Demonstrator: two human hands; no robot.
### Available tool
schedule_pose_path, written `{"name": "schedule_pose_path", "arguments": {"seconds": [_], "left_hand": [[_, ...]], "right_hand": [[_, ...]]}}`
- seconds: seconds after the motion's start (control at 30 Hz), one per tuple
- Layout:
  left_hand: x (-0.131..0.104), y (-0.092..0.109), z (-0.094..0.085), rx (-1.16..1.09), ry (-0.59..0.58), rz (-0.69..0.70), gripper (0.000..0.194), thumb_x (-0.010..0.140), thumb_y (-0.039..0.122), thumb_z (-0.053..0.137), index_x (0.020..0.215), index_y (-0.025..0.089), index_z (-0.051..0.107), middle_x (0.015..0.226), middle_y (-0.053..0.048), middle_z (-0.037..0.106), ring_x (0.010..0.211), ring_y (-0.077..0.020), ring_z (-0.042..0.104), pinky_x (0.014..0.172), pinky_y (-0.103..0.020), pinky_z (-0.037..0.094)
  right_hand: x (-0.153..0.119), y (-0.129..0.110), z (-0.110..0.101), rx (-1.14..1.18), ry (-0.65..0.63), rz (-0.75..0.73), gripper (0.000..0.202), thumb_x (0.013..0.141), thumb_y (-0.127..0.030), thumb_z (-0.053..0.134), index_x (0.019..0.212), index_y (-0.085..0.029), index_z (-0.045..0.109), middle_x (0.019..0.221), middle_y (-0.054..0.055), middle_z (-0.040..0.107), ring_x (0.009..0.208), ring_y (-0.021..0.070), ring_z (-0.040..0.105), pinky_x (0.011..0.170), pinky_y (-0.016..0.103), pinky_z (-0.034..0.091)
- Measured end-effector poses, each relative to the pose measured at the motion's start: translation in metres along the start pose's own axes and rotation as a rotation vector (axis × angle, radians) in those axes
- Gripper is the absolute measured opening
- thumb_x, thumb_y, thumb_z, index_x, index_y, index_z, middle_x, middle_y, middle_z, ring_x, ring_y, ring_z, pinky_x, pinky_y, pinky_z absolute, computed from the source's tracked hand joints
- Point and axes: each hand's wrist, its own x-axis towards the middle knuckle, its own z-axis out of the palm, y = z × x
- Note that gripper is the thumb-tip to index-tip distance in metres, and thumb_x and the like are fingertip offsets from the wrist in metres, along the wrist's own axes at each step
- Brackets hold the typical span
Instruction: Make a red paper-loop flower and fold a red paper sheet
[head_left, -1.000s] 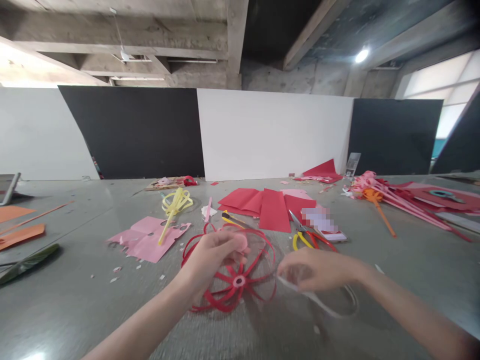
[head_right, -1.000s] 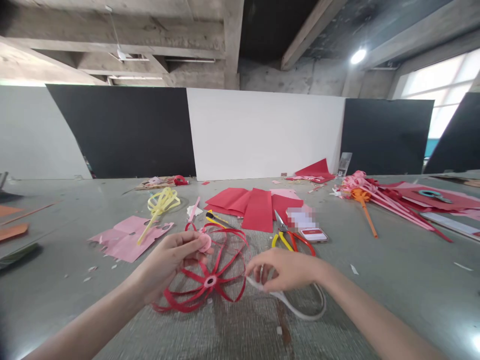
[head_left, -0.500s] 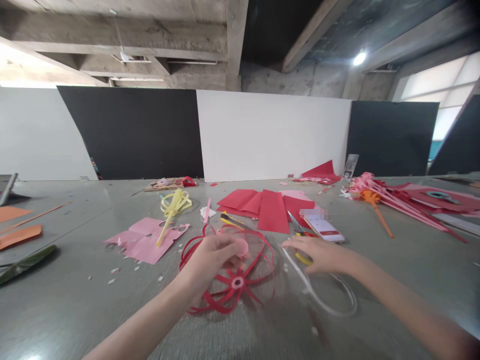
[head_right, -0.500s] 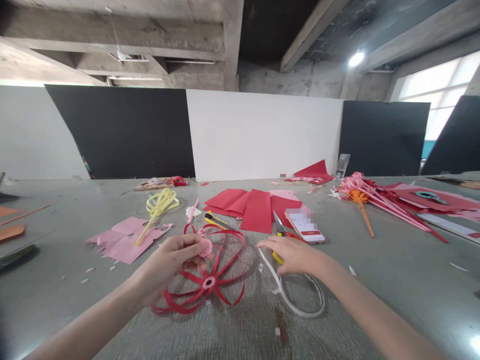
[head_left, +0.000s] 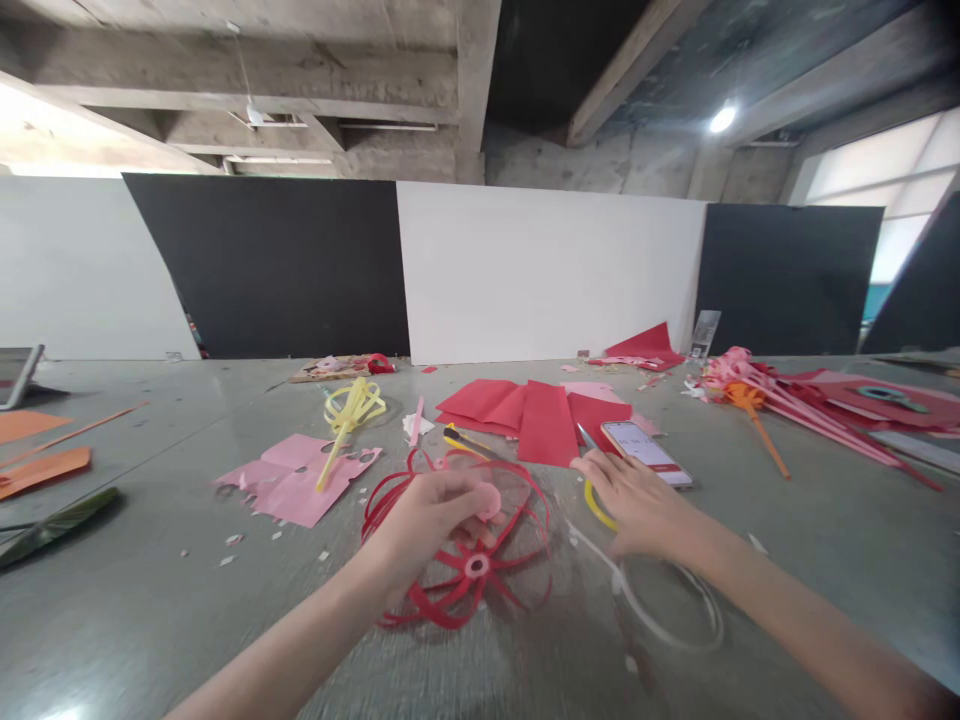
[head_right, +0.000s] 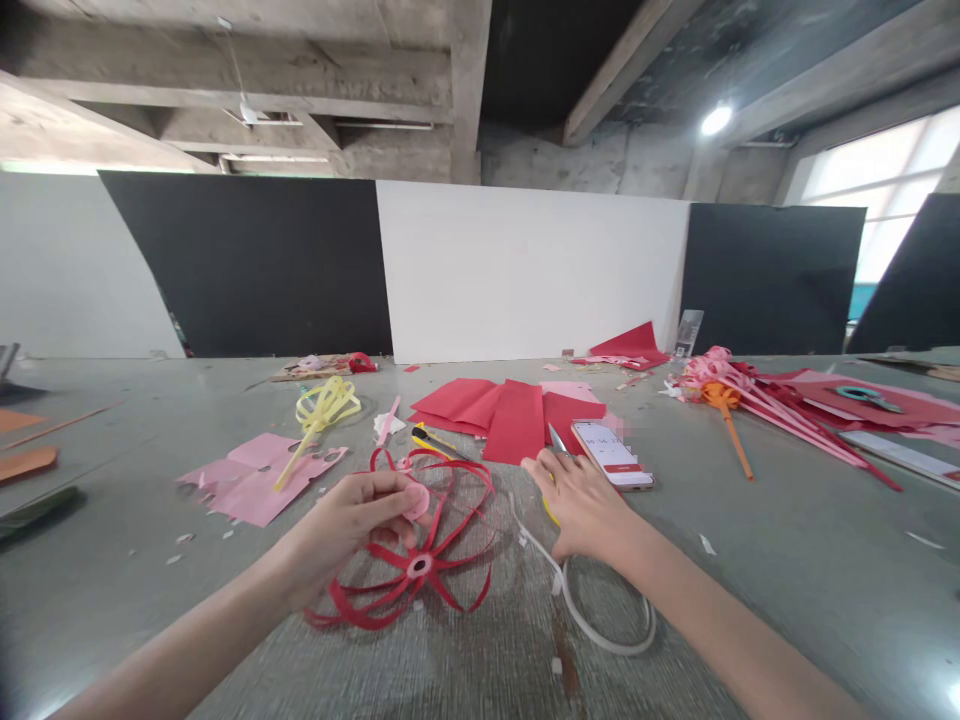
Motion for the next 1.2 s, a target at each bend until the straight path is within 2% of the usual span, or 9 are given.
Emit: {"name": "schedule_pose_path", "arguments": {"seconds": [0.07, 0.17, 0.27, 0.37, 0.47, 0.57, 0.83, 1.07, 1.2], "left_hand": [[0.001, -0.001, 0.0, -0.008, -0.005, 0.005, 0.02, 0.072, 0.034, 0.062, 0.066, 0.015, 0.059, 0.062, 0.0, 0.06, 0.058, -0.0123, 0.057, 0.056, -0.022, 0.041], [0.001, -0.002, 0.0, 0.036, 0.005, 0.023, 0.019, 0.071, 0.034, 0.062, 0.067, 0.015, 0.062, 0.061, -0.001, 0.062, 0.058, -0.0126, 0.058, 0.057, -0.022, 0.041], [-0.001, -0.003, 0.005, 0.09, -0.006, 0.016, 0.019, 0.07, 0.033, 0.063, 0.069, 0.014, 0.066, 0.062, -0.003, 0.064, 0.06, -0.0136, 0.059, 0.06, -0.023, 0.043], [-0.004, -0.006, 0.012, 0.057, -0.048, -0.011, 0.017, 0.07, 0.032, 0.062, 0.073, 0.016, 0.066, 0.062, -0.002, 0.065, 0.061, -0.0147, 0.061, 0.06, -0.023, 0.045], [-0.006, -0.009, 0.019, 0.06, -0.052, 0.015, 0.014, 0.068, 0.03, 0.064, 0.071, 0.017, 0.064, 0.06, -0.001, 0.064, 0.054, -0.0138, 0.061, 0.054, -0.022, 0.045], [-0.009, -0.01, 0.023, 0.062, -0.049, 0.05, 0.015, 0.065, 0.029, 0.067, 0.065, 0.015, 0.061, 0.059, -0.002, 0.064, 0.051, -0.0136, 0.059, 0.051, -0.022, 0.044], [-0.012, -0.002, 0.026, -0.024, -0.101, 0.011, 0.019, 0.063, 0.032, 0.069, 0.074, 0.015, 0.068, 0.066, -0.002, 0.065, 0.059, -0.0128, 0.058, 0.057, -0.022, 0.043], [-0.006, -0.01, 0.023, 0.026, -0.085, 0.006, 0.016, 0.074, 0.028, 0.057, 0.077, 0.015, 0.066, 0.07, -0.005, 0.066, 0.06, -0.0141, 0.058, 0.06, -0.025, 0.045], [-0.011, -0.014, 0.026, 0.363, 0.149, 0.288, 0.015, 0.079, 0.022, 0.051, 0.089, 0.02, 0.062, 0.083, -0.004, 0.064, 0.069, -0.0162, 0.058, 0.063, -0.026, 0.044]], "right_hand": [[0.0, 0.001, 0.005, -0.034, 0.02, 0.013, 0.085, 0.042, -0.017, 0.072, 0.121, -0.015, 0.04, 0.112, 0.016, 0.049, 0.102, 0.0355, 0.048, 0.08, 0.045, 0.039], [0.002, 0.0, 0.001, 0.04, 0.041, 0.029, 0.067, 0.055, -0.007, 0.062, 0.119, -0.016, 0.044, 0.107, 0.014, 0.053, 0.098, 0.03, 0.053, 0.078, 0.041, 0.042], [0.002, -0.015, -0.021, 0.347, 0.117, 0.04, 0.037, 0.074, -0.005, 0.048, 0.108, -0.018, 0.052, 0.102, 0.009, 0.056, 0.089, 0.0207, 0.057, 0.076, 0.035, 0.044], [-0.001, -0.043, -0.048, 0.791, 0.134, 0.041, 0.019, 0.083, -0.021, 0.049, 0.101, -0.022, 0.056, 0.096, 0.004, 0.06, 0.081, 0.0149, 0.058, 0.072, 0.029, 0.047], [-0.004, -0.071, -0.061, 1.082, 0.067, 0.077, 0.012, 0.083, -0.024, 0.051, 0.09, -0.021, 0.06, 0.087, 0.001, 0.064, 0.078, 0.0133, 0.059, 0.068, 0.025, 0.047], [-0.005, -0.084, -0.057, 1.229, 0.027, 0.151, 0.014, 0.082, -0.027, 0.052, 0.078, -0.019, 0.062, 0.074, 0.0, 0.065, 0.069, 0.0129, 0.059, 0.062, 0.023, 0.046], [-0.003, -0.081, -0.055, 1.396, -0.005, 0.347, 0.014, 0.077, -0.027, 0.056, 0.07, -0.019, 0.065, 0.063, -0.001, 0.062, 0.061, 0.0123, 0.056, 0.06, 0.023, 0.045], [-0.002, -0.085, -0.05, 1.573, -0.039, 0.352, 0.011, 0.074, -0.023, 0.058, 0.068, -0.018, 0.066, 0.062, -0.001, 0.062, 0.06, 0.0113, 0.057, 0.062, 0.023, 0.046], [-0.001, -0.084, -0.042, 1.577, -0.021, 0.403, 0.011, 0.074, -0.023, 0.058, 0.069, -0.017, 0.065, 0.059, -0.001, 0.062, 0.06, 0.0119, 0.058, 0.061, 0.023, 0.046]]}}
